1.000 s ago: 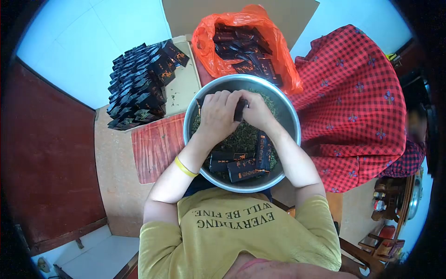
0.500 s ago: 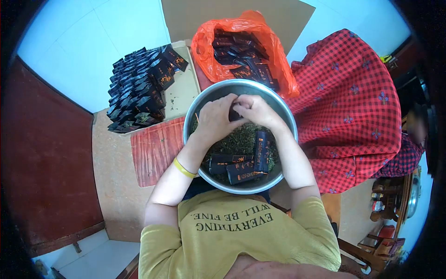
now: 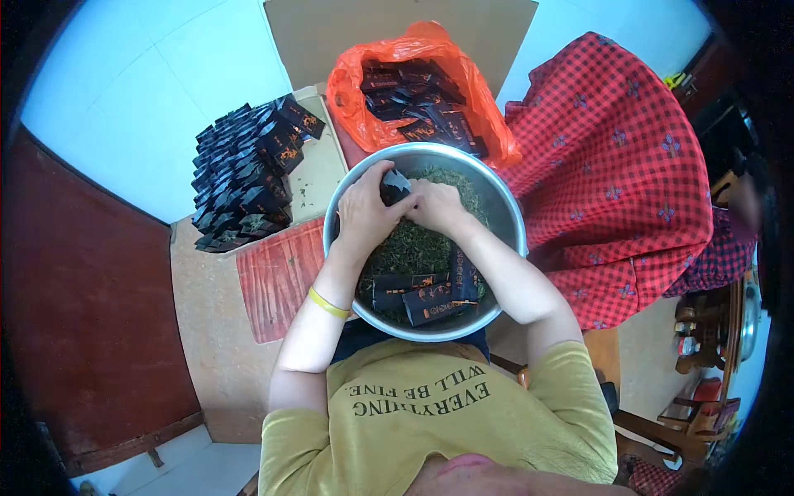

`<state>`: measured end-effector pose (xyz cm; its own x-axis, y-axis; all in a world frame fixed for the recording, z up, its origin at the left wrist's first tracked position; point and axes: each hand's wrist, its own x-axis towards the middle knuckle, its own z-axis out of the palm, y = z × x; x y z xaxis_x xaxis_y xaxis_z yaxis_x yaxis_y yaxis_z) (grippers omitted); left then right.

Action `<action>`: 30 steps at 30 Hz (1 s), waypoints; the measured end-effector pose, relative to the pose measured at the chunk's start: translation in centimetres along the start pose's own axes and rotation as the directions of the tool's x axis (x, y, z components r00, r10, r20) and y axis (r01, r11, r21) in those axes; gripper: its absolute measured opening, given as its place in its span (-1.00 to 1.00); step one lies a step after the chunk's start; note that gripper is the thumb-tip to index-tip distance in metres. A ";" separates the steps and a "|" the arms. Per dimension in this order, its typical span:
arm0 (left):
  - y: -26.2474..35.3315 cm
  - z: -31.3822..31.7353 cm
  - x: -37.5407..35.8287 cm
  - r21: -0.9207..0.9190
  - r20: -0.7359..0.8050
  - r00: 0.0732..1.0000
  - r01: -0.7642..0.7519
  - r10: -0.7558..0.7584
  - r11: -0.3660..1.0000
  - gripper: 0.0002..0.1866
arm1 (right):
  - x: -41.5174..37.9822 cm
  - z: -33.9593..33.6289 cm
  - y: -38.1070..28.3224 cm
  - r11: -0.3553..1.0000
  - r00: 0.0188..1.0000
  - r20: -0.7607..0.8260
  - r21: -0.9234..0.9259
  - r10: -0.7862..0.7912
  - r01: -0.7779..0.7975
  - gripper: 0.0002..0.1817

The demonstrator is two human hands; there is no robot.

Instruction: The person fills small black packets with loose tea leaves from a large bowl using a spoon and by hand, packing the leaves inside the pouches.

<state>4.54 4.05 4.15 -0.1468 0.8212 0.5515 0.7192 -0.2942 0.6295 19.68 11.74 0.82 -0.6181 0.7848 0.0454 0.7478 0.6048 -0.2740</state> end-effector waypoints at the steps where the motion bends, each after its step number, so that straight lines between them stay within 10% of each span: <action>1: 0.0 -0.1 0.0 0.006 0.001 1.000 -0.004 0.004 1.000 -0.32 | 0.1 0.1 -0.2 1.000 1.000 -0.003 0.002 -0.003 0.003 -0.52; 8: 0.0 -0.2 -0.1 0.006 -0.018 1.000 -0.011 0.011 1.000 -0.31 | 0.8 0.4 -0.1 0.903 0.975 -0.106 0.408 0.195 -0.136 -0.62; 30: 0.1 -0.5 -0.1 -0.015 -0.004 0.997 0.081 -0.081 0.997 -0.37 | -0.1 -4.0 1.3 0.918 0.977 0.200 0.398 -0.079 -0.007 -0.72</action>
<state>4.29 3.75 4.42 -0.2069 0.8405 0.5007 0.6945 -0.2343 0.6803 21.67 12.95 4.32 -0.7114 0.6914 -0.1258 0.5939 0.4957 -0.6337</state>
